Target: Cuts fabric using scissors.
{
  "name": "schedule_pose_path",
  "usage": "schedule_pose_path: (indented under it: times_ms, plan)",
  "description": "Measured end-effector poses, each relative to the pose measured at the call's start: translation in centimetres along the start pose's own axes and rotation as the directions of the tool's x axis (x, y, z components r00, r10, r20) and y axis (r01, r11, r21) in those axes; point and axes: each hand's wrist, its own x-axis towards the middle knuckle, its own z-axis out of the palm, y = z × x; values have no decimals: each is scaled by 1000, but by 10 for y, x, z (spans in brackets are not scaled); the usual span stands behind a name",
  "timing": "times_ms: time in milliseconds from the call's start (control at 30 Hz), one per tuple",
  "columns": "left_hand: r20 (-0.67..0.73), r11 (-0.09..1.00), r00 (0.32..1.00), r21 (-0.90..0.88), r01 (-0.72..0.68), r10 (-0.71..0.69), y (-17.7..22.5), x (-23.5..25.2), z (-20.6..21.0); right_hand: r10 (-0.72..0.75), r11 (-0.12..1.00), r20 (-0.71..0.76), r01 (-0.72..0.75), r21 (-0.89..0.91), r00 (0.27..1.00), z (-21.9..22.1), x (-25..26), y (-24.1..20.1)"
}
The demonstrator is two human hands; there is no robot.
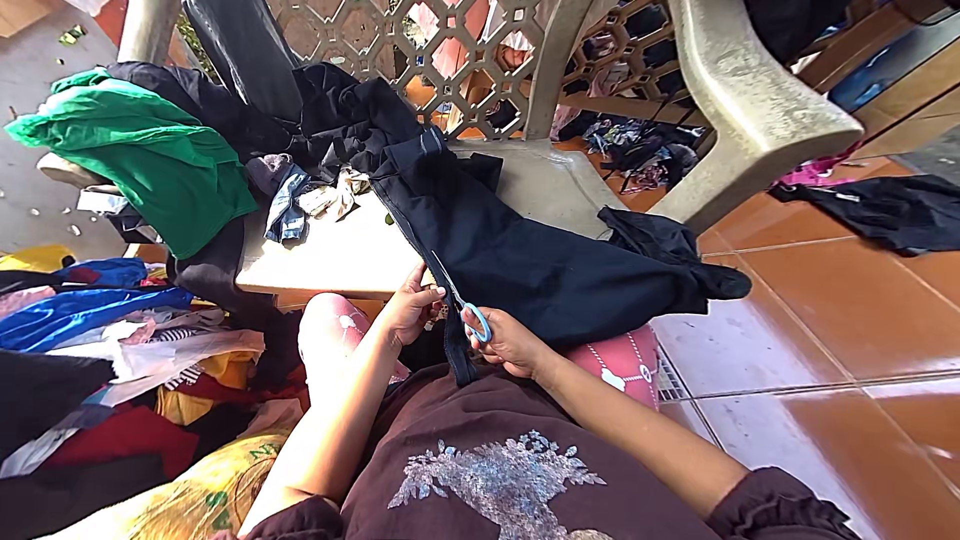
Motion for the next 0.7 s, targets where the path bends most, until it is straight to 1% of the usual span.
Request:
schedule_pose_path:
  times_ms: [167, 267, 533, 633, 700]
  plan:
    - [28, 999, 999, 30, -18, 17, 0, -6, -5, 20, 1000, 43, -19, -10, 999, -1, 1, -1]
    - [66, 998, 998, 70, -4, -1, 2, -13, -5, 30, 1000, 71, -29, -8, 997, 1, 4, -6]
    - [46, 998, 999, 69, -7, 4, 5, -23, -10, 31, 998, 18, -29, -64, 999, 11, 12, -8]
    - [36, 998, 999, 57, -1, -1, 3, -25, -13, 41, 997, 26, -39, -64, 999, 12, 12, -8]
    - [59, 997, 998, 72, -1, -3, 2, -26, -14, 51, 998, 36, -49, -40, 998, 12, 14, -10]
